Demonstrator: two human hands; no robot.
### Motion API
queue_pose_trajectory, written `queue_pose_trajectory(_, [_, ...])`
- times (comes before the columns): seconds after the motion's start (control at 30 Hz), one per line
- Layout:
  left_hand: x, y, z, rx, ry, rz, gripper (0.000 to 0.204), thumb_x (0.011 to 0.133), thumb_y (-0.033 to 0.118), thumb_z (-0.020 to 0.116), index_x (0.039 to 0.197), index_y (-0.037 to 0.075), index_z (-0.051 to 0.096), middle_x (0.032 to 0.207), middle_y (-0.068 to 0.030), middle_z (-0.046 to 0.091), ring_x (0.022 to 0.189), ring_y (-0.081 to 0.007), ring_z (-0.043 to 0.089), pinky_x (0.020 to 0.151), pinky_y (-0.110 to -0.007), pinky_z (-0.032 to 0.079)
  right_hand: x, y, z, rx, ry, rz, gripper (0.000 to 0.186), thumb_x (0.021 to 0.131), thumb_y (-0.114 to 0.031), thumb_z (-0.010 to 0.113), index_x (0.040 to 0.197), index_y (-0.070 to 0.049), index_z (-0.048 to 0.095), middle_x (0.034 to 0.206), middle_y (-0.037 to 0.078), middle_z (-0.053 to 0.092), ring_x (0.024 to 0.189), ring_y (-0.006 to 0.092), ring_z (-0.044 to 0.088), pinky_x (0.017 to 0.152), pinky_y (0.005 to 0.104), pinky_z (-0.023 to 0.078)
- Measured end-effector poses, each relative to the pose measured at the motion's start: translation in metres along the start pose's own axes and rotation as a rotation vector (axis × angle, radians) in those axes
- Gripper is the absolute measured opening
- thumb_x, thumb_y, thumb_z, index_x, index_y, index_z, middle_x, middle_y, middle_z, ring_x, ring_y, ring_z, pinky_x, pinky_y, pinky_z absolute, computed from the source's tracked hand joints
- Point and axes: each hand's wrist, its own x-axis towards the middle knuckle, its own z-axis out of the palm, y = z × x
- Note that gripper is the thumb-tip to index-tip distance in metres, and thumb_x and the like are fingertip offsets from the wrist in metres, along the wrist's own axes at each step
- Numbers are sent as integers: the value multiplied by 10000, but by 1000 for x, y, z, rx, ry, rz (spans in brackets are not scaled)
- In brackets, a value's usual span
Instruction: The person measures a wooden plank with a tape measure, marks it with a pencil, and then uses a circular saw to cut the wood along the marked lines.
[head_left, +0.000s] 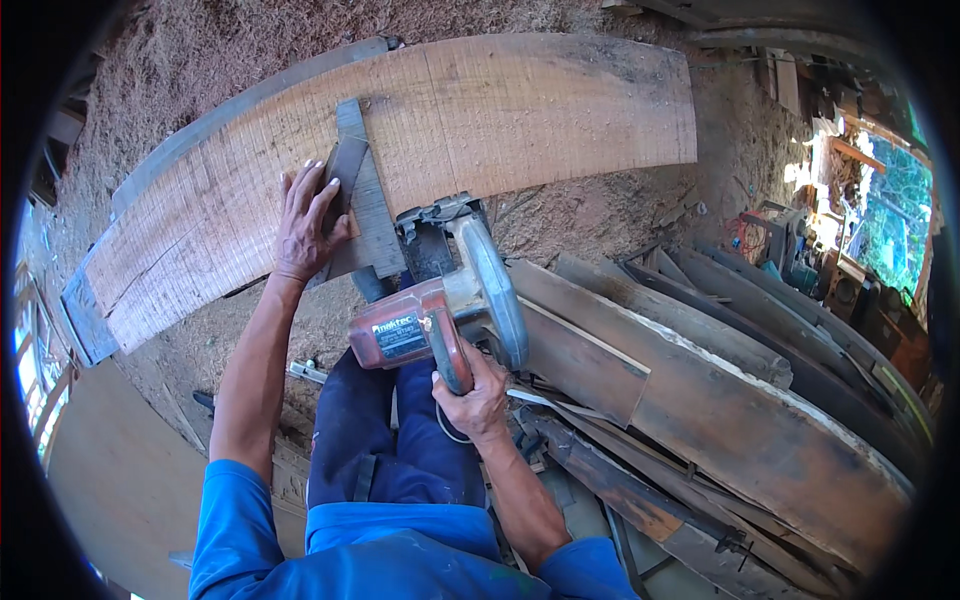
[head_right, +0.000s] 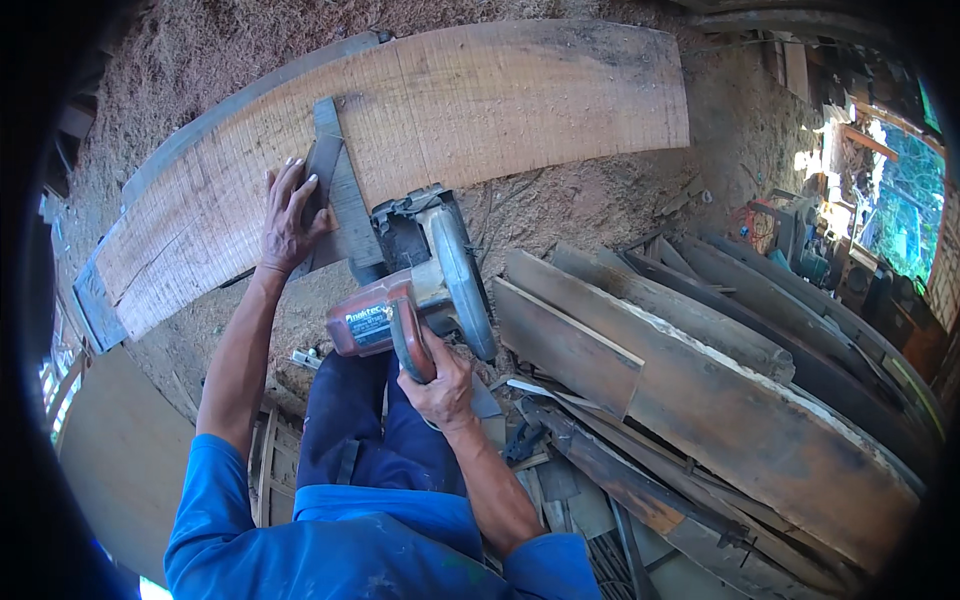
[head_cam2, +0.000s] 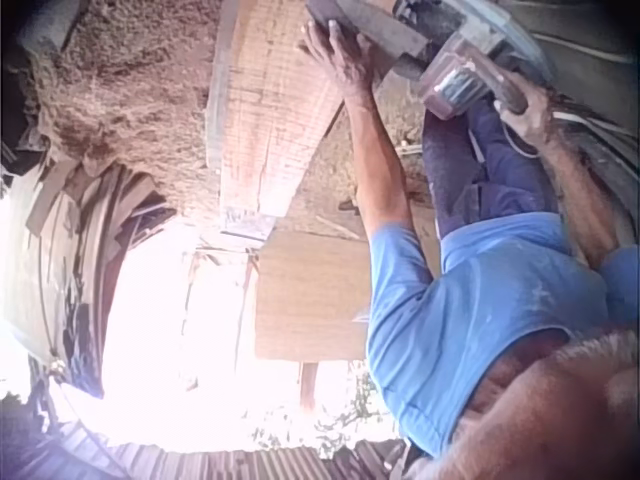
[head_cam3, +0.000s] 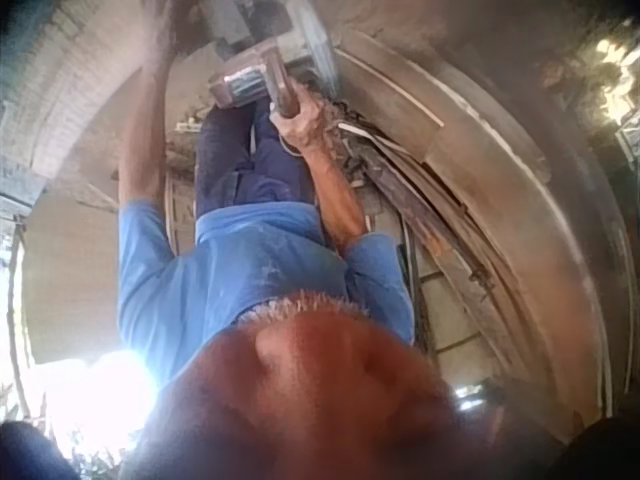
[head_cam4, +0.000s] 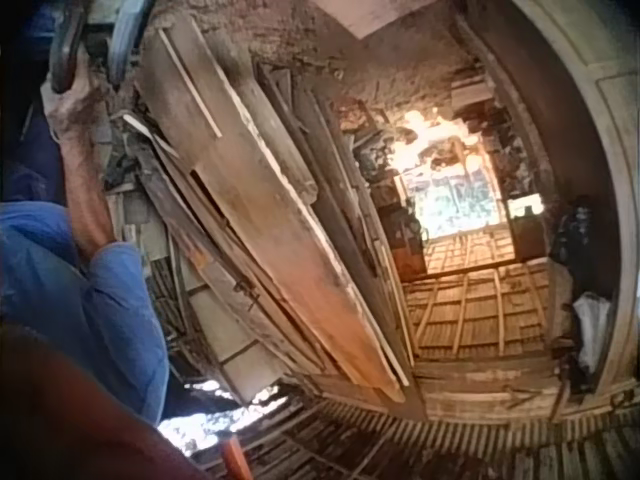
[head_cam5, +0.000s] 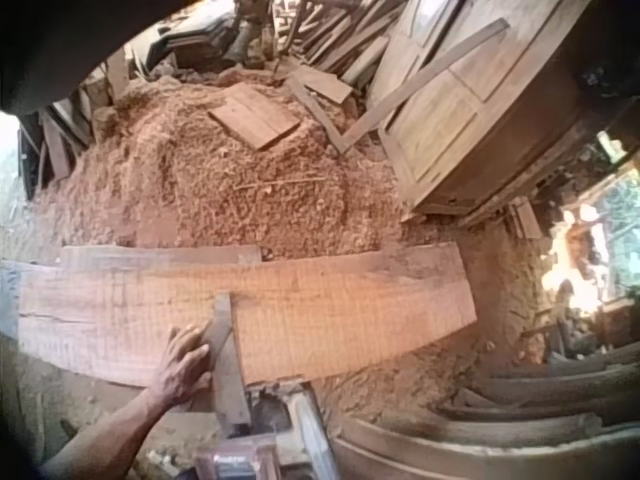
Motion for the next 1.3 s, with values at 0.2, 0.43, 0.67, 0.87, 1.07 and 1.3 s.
queue_pose_trajectory(0.2, [1, -1, -2, 15, -30, 3, 578, 826, 277, 726, 1347, 127, 526, 1508, -184, 409, 1441, -376, 351, 1219, -553, 192, -1, -1, 3, -11, 18, -6, 483, 749, -78, 723, 1212, 22, 631, 1002, 213, 704, 900, 353, 712, 807, 405, 551])
queue_pose_trajectory(0.43, [-2, -7, -8, 139, -54, -14, 562, 855, 379, 704, 1354, 174, 545, 1583, -174, 339, 1485, -346, 299, 1230, -550, 102, 4, -8, 10, -15, 39, -24, 446, 758, -71, 714, 1185, 23, 628, 918, 188, 698, 832, 342, 710, 765, 405, 548])
queue_pose_trajectory(0.67, [-1, -5, -9, 212, -154, -65, 672, 932, 546, 538, 1511, 218, 447, 1639, -106, 278, 1528, -288, 219, 1229, -563, 40, 1, -6, 12, -51, 17, 36, 352, 754, -74, 725, 1087, -24, 623, 813, 180, 678, 733, 377, 698, 680, 435, 555])
queue_pose_trajectory(0.87, [1, -1, -9, 258, -218, -68, 657, 941, 507, 542, 1507, 187, 449, 1615, -21, 348, 1529, -266, 215, 1229, -568, 14, 10, -4, 15, -57, 35, -2, 292, 755, -43, 702, 1033, 7, 627, 764, 119, 661, 666, 270, 673, 670, 376, 542])
queue_pose_trajectory(1.07, [3, 0, -11, 270, -223, -73, 660, 952, 493, 536, 1513, 160, 435, 1619, -51, 338, 1531, -283, 207, 1234, -555, 1, 18, -14, 19, -53, 35, 11, 281, 761, -39, 697, 1030, 3, 626, 742, 110, 650, 651, 255, 667, 665, 368, 540])
queue_pose_trajectory(1.3, [3, -1, -10, 253, -212, -65, 652, 945, 479, 548, 1509, 170, 442, 1620, -37, 338, 1527, -282, 217, 1229, -565, -2, 27, -20, 22, -24, 31, 39, 333, 754, -60, 712, 1072, -19, 624, 768, 138, 660, 675, 314, 677, 659, 405, 541])
